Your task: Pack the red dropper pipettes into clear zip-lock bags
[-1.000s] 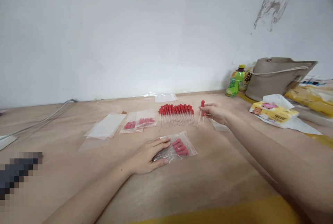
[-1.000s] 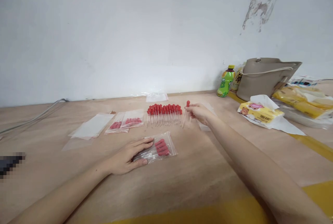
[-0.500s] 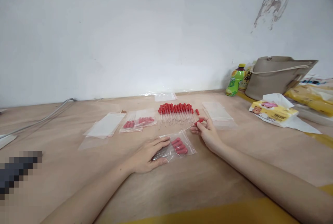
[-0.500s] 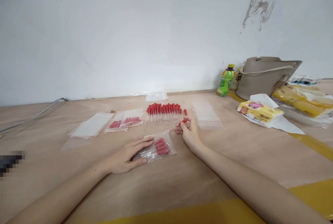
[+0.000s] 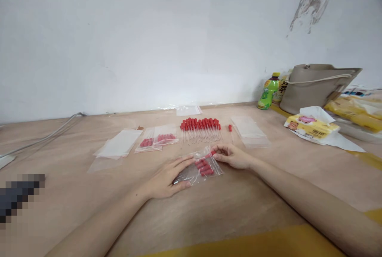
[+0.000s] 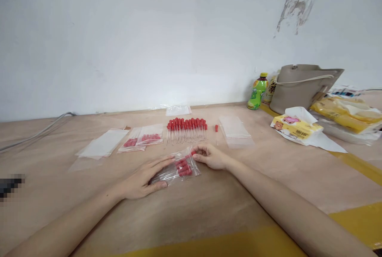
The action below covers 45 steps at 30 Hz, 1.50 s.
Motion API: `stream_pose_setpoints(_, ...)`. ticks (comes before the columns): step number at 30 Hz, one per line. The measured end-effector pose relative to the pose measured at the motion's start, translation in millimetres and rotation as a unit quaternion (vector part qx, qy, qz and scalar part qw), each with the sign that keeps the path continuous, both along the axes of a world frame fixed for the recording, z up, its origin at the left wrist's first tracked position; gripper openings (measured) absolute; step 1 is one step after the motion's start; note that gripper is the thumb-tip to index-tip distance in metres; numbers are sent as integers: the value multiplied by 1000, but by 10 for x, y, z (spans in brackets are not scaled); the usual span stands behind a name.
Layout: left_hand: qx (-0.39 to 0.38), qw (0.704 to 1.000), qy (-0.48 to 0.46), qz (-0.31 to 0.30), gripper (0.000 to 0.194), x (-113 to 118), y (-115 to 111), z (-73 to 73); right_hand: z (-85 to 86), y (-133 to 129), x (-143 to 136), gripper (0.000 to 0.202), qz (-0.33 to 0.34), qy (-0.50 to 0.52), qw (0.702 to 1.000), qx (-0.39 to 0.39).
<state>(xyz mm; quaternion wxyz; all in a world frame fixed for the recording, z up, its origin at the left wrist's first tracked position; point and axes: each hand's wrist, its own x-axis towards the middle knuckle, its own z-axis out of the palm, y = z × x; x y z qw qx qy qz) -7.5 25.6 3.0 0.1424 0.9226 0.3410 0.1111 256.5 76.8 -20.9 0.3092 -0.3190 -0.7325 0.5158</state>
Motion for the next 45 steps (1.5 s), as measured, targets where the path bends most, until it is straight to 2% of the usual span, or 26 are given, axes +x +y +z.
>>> stream_pose_setpoints(2, 3, 1000, -1, 0, 57, 0, 1, -4, 36, 23, -36, 26, 26, -41, 997, 64)
stream_pose_setpoints(4, 6, 1000, -6, -3, 57, -4, -2, -12, 55, 46, -105, 28, 21, -74, 988, 136)
stream_pose_setpoints(6, 9, 1000, -10, -7, 56, -9, -4, -22, 53, 70, -184, 30, 13, -97, 979, 177)
stream_pose_setpoints(9, 11, 1000, -8, -4, 56, -16, -3, -31, 17, 100, -280, 33, -22, -122, 977, 176)
stream_pose_setpoints(16, 15, 1000, -4, -5, 57, -24, -6, -31, -163, 93, -322, 45, -167, -140, 968, 125)
stream_pose_setpoints(19, 13, 1000, -3, -6, 57, -28, -10, -29, -188, 84, -298, 37, -211, -134, 963, 101)
stream_pose_setpoints(21, 13, 1000, 2, -6, 55, -28, -9, -28, -125, 53, -261, 25, -255, -101, 951, 140)
stream_pose_setpoints(23, 15, 1000, 11, -12, 52, -27, -6, -29, -4, -15, -206, 21, -277, -78, 932, 218)
stream_pose_setpoints(25, 20, 999, 19, -23, 50, -24, 0, -33, 128, -101, -143, 26, -224, -96, 919, 311)
stream_pose_setpoints(27, 22, 999, 24, -33, 49, -21, 4, -38, 213, -170, -93, 28, -114, -145, 902, 390)
stream_pose_setpoints(29, 19, 999, 28, -35, 49, -17, 5, -37, 219, -197, -67, 25, -30, -180, 884, 431)
stream_pose_setpoints(31, 21, 999, 35, -36, 50, -11, -1, -24, 172, -189, -65, 24, -7, -195, 873, 448)
stream_pose_setpoints(33, 34, 998, 42, -43, 50, 0, -10, -2, 126, -177, -79, 26, -16, -205, 865, 458)
stream_pose_setpoints(36, 51, 995, 54, -61, 49, 15, -21, 30, 136, -199, -109, 29, -64, -235, 859, 450)
stream_pose_setpoints(38, 48, 995, 61, -68, 49, 18, -19, 40, 180, -223, -134, 31, -154, -252, 861, 414)
stream_pose_setpoints(40, 41, 995, 64, -70, 48, 16, -12, 41, 208, -223, -162, 31, -252, -263, 862, 352)
stream_pose_setpoints(41, 38, 995, 63, -72, 48, 14, -8, 40, 206, -210, -179, 31, -281, -266, 866, 316)
stream_pose_setpoints(43, 31, 995, 57, -76, 48, 12, -1, 39, 163, -160, -217, 35, -276, -258, 894, 242)
stream_pose_setpoints(45, 26, 995, 47, -79, 48, 12, 3, 35, 91, -100, -261, 35, -231, -219, 932, 175)
